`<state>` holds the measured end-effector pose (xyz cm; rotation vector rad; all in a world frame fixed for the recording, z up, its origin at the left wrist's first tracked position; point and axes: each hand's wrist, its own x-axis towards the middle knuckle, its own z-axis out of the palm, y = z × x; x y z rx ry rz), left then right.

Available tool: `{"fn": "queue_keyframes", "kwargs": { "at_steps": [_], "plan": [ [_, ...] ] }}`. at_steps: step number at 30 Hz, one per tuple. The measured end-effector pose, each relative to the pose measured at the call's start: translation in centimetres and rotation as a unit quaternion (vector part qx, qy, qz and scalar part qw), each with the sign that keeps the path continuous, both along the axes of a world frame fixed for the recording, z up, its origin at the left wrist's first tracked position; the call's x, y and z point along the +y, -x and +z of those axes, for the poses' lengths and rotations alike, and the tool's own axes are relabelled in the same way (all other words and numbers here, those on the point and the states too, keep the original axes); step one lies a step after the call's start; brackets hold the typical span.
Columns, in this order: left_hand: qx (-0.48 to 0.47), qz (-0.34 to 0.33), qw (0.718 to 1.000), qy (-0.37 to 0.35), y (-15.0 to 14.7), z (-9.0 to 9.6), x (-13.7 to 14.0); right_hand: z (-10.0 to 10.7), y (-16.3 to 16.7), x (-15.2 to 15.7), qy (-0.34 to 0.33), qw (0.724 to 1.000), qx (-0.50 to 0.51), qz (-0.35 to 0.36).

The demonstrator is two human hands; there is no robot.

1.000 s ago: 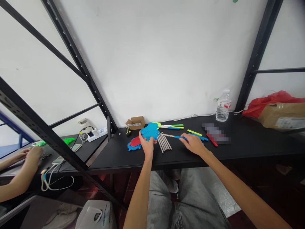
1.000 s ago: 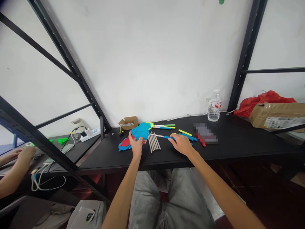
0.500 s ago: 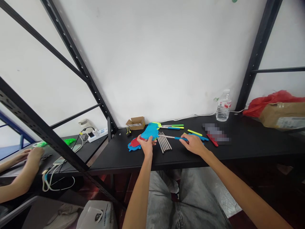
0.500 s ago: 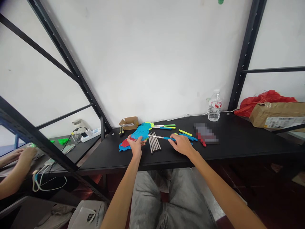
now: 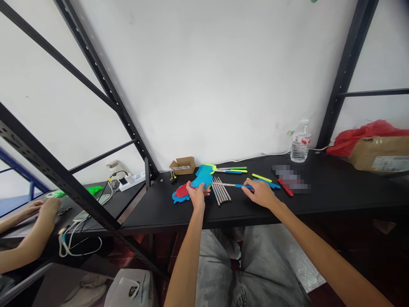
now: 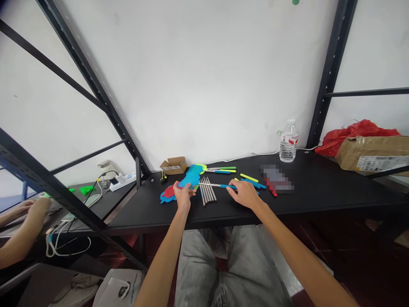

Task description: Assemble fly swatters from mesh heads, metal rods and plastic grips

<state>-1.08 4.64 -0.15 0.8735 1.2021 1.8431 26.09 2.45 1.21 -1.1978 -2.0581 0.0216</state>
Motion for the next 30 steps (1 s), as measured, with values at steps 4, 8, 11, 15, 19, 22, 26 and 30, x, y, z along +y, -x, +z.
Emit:
{"fn": "queue_keyframes", "kwargs": {
  "at_steps": [4,8,11,15,19,22,26,30],
  "plan": [
    [-0.004,-0.016,1.0,0.006,-0.04,0.19,-0.14,0.09,0.03,-0.07,-0.002,1.0,0.0,0.0],
    [-0.003,-0.02,1.0,-0.001,-0.1,0.35,-0.26,0.03,0.01,-0.01,-0.003,1.0,-0.002,0.0],
    [-0.001,-0.024,1.0,-0.007,-0.08,0.36,-0.27,-0.08,0.02,0.1,-0.006,1.0,-0.004,-0.008],
    [0.005,-0.028,1.0,-0.013,-0.01,0.25,-0.18,-0.11,0.04,0.15,-0.008,1.0,-0.005,-0.015],
    [0.015,-0.033,0.999,-0.024,-0.03,0.11,-0.14,-0.07,0.04,0.14,-0.007,1.0,-0.004,-0.022],
    [0.03,-0.036,0.998,-0.04,-0.14,0.15,-0.25,-0.12,0.02,0.2,-0.006,1.0,-0.004,-0.026],
    [0.047,-0.037,0.997,-0.039,-0.28,0.41,-0.51,-0.16,-0.05,0.27,0.001,1.0,-0.005,-0.029],
    [0.059,-0.051,0.996,-0.049,-0.34,0.66,-0.74,-0.14,-0.15,0.27,0.006,0.999,-0.008,-0.03]
  ]
}}
